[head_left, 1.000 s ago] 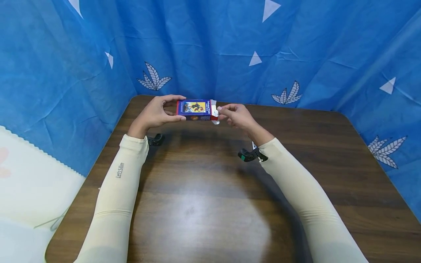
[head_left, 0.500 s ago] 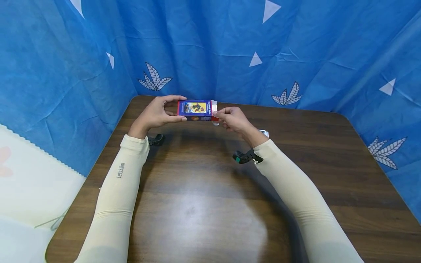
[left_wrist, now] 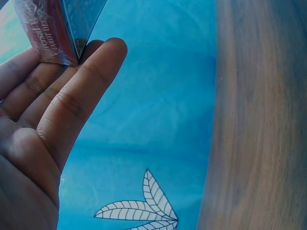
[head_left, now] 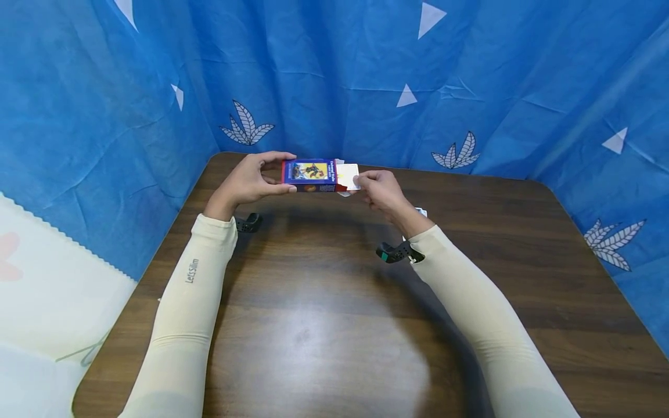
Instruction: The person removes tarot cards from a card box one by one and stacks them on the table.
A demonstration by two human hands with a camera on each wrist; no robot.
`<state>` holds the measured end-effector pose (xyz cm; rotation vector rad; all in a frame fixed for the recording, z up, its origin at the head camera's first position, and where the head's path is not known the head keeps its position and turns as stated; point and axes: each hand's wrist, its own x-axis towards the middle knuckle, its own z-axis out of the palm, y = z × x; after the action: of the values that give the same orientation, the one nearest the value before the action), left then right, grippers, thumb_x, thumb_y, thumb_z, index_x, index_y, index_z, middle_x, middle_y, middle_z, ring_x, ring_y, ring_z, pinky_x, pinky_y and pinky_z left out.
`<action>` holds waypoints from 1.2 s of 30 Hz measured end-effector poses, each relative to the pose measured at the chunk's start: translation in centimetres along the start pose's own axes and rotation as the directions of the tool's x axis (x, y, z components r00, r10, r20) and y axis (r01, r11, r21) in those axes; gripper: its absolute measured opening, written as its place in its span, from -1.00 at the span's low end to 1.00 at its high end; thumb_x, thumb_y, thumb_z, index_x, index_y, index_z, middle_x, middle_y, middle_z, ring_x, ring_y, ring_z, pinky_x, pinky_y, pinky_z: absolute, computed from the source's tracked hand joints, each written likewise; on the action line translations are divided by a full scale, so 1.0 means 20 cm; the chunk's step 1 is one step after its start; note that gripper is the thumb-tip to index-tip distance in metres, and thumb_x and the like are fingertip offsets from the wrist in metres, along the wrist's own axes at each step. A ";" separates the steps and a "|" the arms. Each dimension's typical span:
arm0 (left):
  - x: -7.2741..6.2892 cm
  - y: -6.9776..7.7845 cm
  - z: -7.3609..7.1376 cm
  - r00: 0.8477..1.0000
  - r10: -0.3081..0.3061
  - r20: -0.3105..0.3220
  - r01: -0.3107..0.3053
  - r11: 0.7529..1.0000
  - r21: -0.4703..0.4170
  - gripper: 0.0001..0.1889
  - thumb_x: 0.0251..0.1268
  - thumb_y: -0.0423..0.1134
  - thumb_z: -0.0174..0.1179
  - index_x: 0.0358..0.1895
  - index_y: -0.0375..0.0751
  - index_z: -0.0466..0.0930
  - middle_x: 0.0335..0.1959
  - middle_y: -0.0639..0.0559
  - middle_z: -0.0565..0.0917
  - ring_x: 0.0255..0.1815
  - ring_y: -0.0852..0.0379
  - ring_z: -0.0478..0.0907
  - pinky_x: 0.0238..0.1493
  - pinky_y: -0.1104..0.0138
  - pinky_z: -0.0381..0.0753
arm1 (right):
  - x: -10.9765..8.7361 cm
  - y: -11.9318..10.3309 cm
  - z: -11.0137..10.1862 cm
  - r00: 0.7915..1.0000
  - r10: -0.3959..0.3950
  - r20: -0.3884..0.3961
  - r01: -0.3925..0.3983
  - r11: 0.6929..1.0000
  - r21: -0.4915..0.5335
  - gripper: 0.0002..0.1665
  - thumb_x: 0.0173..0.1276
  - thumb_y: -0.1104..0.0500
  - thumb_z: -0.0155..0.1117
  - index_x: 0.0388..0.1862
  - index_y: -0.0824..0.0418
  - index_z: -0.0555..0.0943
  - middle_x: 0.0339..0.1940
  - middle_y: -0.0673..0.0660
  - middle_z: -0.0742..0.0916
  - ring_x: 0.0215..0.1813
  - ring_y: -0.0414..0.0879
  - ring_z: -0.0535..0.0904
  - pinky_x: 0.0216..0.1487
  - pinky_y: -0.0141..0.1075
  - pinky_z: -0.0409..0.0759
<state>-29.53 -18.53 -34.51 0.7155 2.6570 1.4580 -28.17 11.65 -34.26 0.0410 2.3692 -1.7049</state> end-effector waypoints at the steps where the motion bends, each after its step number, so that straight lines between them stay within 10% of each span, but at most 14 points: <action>1: 0.00 0.00 0.00 1.000 0.002 0.000 -0.002 1.000 0.000 -0.24 -0.01 -0.01 0.53 0.32 -0.07 0.48 0.25 -0.06 0.52 0.14 -0.01 0.55 0.00 0.20 0.72 | 0.00 0.01 -0.01 1.000 -0.004 -0.008 0.004 1.000 0.001 -0.66 0.48 0.07 0.11 0.07 0.23 0.61 -0.41 0.07 0.71 -0.63 -0.19 0.28 -0.68 -0.39 0.15; 15: 0.00 -0.01 0.00 1.000 -0.005 0.001 0.005 1.000 0.000 -0.24 -0.01 0.00 0.53 0.33 -0.05 0.47 0.29 -0.05 0.49 0.16 -0.01 0.54 0.04 0.15 0.71 | -0.02 0.05 -0.05 1.000 0.012 0.026 -0.014 0.998 0.064 -0.60 0.40 -0.02 0.29 0.10 0.17 0.57 -0.29 0.06 0.74 -0.66 -0.19 0.26 -0.69 -0.40 0.14; 36: 0.01 -0.02 0.00 1.000 0.007 0.013 -0.007 1.000 -0.007 -0.25 -0.01 -0.01 0.53 0.33 -0.04 0.48 0.27 -0.05 0.50 0.16 -0.02 0.54 0.01 0.21 0.72 | 0.01 0.11 -0.09 0.916 -0.148 -0.373 0.230 0.956 0.185 -0.60 0.49 0.12 0.16 0.20 0.31 0.56 -0.36 -0.04 0.67 -0.53 -0.27 0.39 -0.59 -0.49 0.34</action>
<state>-29.94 -18.61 -34.88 0.7316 2.6408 1.4586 -28.37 14.05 -35.90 0.1750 2.4777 -2.2225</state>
